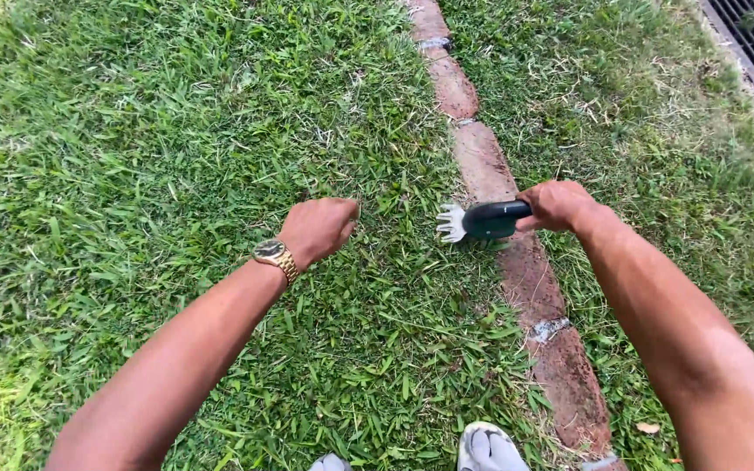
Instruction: Trimming grass along a brick border using an electric hand trimmer.
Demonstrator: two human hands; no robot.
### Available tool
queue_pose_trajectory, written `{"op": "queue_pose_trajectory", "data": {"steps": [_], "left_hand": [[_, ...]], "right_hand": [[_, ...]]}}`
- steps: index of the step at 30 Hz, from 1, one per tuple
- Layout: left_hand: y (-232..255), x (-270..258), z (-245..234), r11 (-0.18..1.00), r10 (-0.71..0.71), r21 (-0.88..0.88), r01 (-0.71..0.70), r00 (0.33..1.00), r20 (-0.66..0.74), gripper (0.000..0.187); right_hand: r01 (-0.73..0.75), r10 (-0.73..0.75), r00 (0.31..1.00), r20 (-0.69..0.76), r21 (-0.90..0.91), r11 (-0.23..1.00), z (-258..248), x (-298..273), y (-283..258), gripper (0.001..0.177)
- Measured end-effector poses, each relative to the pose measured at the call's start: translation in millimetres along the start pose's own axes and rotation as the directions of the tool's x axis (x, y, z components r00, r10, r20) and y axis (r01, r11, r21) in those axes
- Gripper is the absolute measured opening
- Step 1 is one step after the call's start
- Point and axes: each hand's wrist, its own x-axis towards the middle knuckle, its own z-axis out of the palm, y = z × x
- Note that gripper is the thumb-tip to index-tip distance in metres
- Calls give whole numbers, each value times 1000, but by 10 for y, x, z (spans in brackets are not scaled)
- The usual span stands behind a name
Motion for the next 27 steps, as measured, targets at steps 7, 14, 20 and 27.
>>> {"op": "queue_pose_trajectory", "data": {"steps": [7, 14, 20, 27], "left_hand": [[-479, -239, 891, 961, 32, 271, -50, 997, 72, 18], [-163, -436, 492, 985, 52, 163, -57, 998, 37, 35], [546, -588, 262, 976, 217, -71, -208, 961, 170, 66], [860, -523, 348, 898, 432, -232, -373, 848, 307, 74]], "right_hand": [[212, -207, 974, -96, 45, 976, 91, 215, -542, 47], [126, -126, 992, -11, 46, 991, 12, 188, -887, 48], [198, -193, 979, -59, 90, 976, -141, 125, -1340, 44], [312, -306, 949, -81, 80, 947, -389, -22, -1375, 42]]}}
